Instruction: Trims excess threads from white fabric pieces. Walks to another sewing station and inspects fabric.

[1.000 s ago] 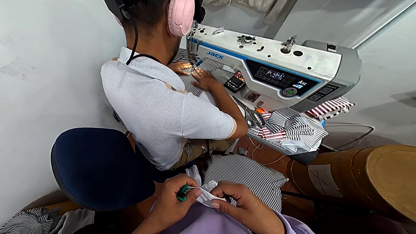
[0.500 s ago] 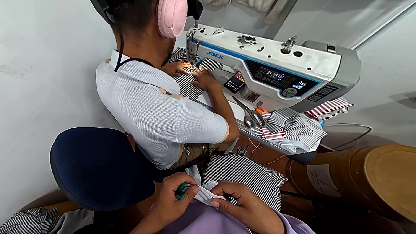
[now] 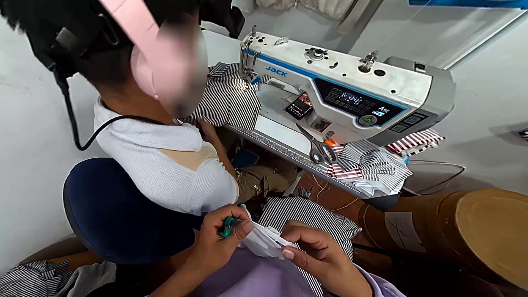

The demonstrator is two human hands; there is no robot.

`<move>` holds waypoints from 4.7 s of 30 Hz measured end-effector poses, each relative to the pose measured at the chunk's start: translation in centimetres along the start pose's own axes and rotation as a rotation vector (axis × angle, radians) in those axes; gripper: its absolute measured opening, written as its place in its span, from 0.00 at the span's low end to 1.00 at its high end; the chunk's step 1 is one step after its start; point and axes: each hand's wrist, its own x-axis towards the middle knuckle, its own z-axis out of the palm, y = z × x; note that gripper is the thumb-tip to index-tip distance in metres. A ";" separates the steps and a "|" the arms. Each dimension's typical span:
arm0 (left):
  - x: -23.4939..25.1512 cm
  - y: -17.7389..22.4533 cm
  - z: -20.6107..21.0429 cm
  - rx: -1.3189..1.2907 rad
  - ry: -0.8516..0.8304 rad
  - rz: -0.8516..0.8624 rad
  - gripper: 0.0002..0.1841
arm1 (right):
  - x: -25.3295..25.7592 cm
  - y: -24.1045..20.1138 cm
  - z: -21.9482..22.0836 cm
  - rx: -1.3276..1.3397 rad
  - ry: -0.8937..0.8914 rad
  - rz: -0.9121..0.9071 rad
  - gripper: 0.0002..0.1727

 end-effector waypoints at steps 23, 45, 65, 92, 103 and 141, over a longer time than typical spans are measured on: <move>1.7 -0.6 1.5 -0.096 0.001 -0.282 0.04 | -1.8 -0.5 1.9 0.216 0.276 0.282 0.08; 3.1 -3.3 5.4 -0.239 -0.083 -0.470 0.03 | -3.9 0.0 1.4 0.372 0.642 0.307 0.06; 3.0 -1.3 5.0 -0.179 -0.211 -0.445 0.07 | -4.6 -1.6 0.6 0.059 0.624 0.107 0.08; 2.5 -1.3 5.4 -0.141 -0.183 -0.417 0.06 | -4.0 -0.4 1.0 -0.268 0.621 0.369 0.06; 3.6 -1.7 4.5 -0.071 -0.159 -0.355 0.06 | -2.6 0.0 -0.3 0.081 0.491 0.319 0.07; 6.5 1.2 5.4 0.066 0.242 -0.335 0.06 | 4.7 1.9 -1.8 0.101 0.465 0.333 0.12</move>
